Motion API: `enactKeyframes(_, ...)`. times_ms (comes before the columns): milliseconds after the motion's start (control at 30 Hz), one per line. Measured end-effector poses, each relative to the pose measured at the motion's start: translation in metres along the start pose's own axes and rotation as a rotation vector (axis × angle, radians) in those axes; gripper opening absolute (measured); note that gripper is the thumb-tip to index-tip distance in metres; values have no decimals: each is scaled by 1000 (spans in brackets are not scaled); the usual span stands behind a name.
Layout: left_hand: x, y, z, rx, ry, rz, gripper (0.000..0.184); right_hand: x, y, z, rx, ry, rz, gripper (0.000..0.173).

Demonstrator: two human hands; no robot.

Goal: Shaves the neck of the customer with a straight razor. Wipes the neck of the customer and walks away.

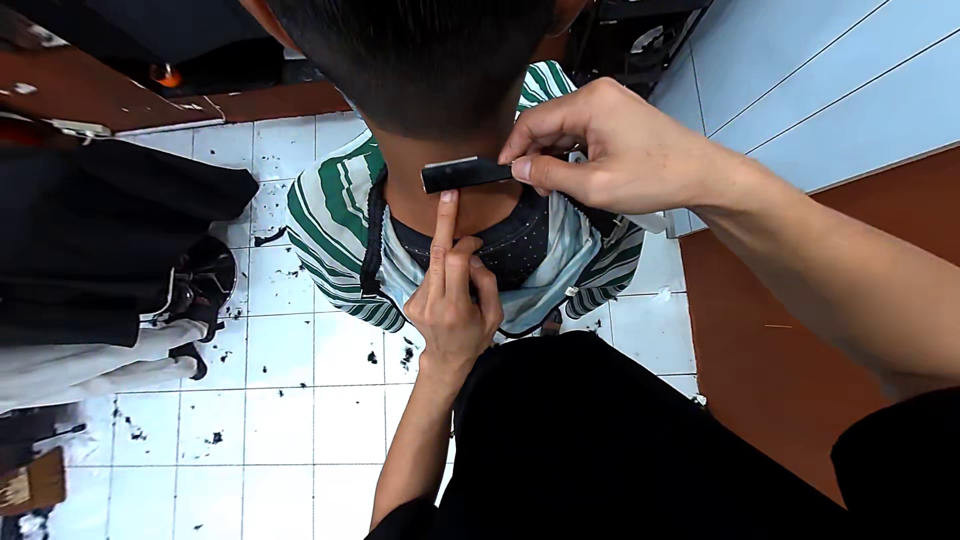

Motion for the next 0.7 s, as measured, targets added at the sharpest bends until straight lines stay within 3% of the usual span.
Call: enactKeyframes(700, 2, -1, 2, -46, 1, 27, 17, -1, -2, 2, 38, -15, -75, 20)
Point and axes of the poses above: each hand's wrist, its own x-axis towards the middle knuckle, its own y-axis out of the palm, z = x × y, the point moved 4 cm from there along x, towards the middle knuckle, and after that the axes turned 8 degrees about -z, right-handed, at the moved point
